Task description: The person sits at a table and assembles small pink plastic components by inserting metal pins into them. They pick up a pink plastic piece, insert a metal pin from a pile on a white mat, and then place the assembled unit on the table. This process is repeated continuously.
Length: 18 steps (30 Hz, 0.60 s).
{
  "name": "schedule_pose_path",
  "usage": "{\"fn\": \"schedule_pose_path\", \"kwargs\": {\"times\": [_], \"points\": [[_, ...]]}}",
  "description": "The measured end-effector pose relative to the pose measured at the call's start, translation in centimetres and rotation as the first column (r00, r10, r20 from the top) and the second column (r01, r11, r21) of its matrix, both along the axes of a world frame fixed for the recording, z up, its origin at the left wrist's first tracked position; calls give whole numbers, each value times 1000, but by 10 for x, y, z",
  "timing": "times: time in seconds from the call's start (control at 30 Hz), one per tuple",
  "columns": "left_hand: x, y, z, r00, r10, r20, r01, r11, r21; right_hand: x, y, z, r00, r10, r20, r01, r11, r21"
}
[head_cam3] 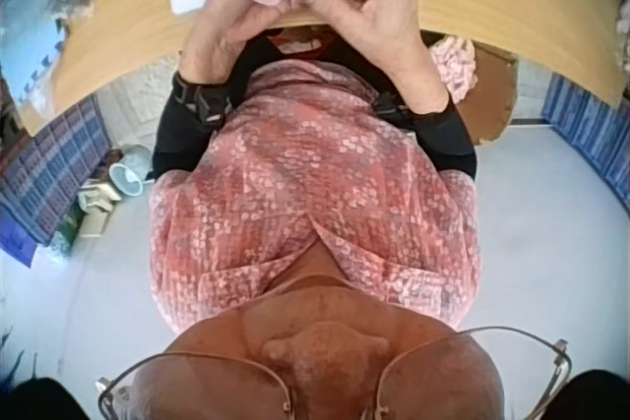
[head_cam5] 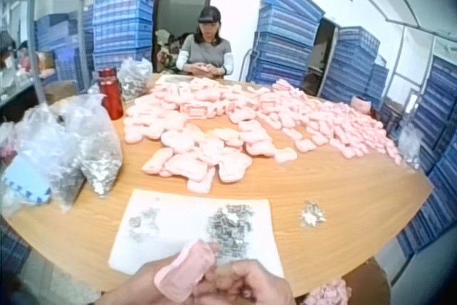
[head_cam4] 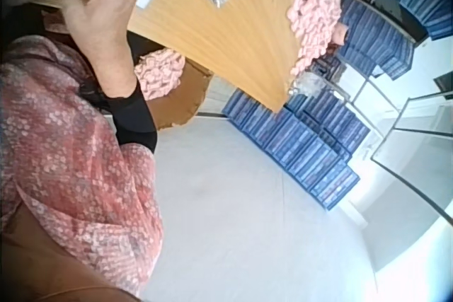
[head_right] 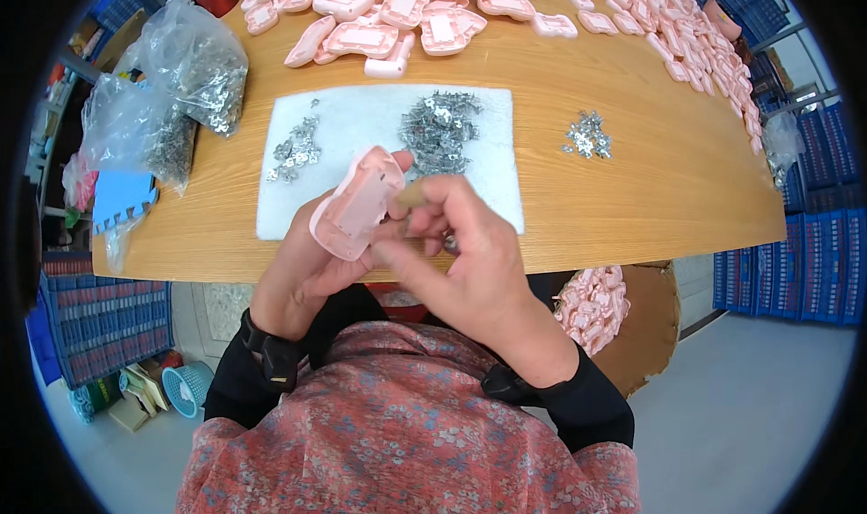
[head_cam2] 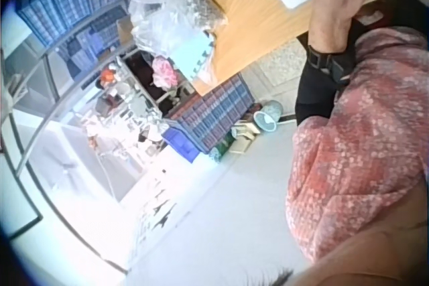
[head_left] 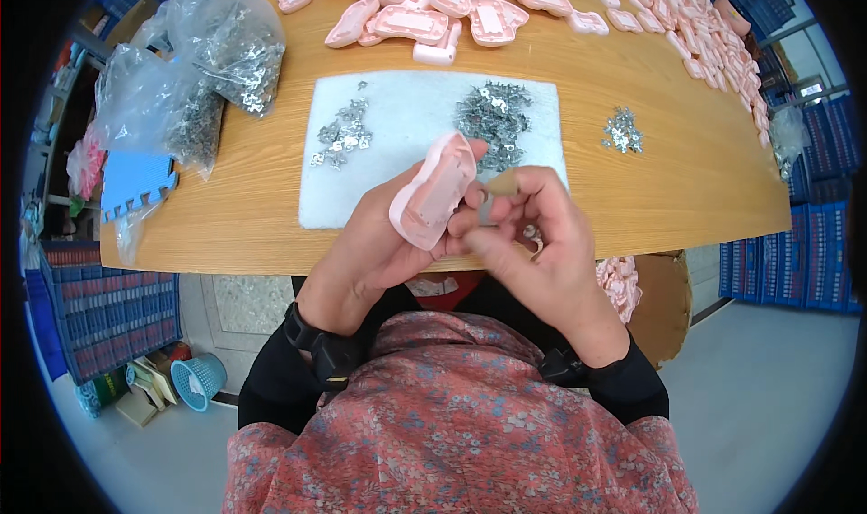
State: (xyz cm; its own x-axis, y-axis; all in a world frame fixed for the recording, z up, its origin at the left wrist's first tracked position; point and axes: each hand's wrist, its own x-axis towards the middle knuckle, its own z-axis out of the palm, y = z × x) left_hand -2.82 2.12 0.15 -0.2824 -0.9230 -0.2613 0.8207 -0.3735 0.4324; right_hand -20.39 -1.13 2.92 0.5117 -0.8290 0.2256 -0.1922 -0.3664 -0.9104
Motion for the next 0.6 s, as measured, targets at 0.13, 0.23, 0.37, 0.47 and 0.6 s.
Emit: {"fn": "schedule_pose_path", "kwargs": {"times": [0.13,0.23,0.37,0.47,0.6], "points": [[7,1,-13,970,-138,-202,122,989,-88,-5,-10,0,1000,7,3,-7,995,102],[5,1,-14,968,-151,-202,133,986,-101,-3,-9,-8,998,7,61,-18,986,168],[3,0,-12,963,-153,-223,139,987,-77,-1,-7,-11,983,7,182,-63,950,305],[2,0,-12,942,-156,-297,146,988,-56,-3,-10,-14,965,-10,263,-100,910,402],[-3,3,-13,939,-123,-320,138,990,26,-10,-19,-15,990,82,-117,-113,951,-289]]}}
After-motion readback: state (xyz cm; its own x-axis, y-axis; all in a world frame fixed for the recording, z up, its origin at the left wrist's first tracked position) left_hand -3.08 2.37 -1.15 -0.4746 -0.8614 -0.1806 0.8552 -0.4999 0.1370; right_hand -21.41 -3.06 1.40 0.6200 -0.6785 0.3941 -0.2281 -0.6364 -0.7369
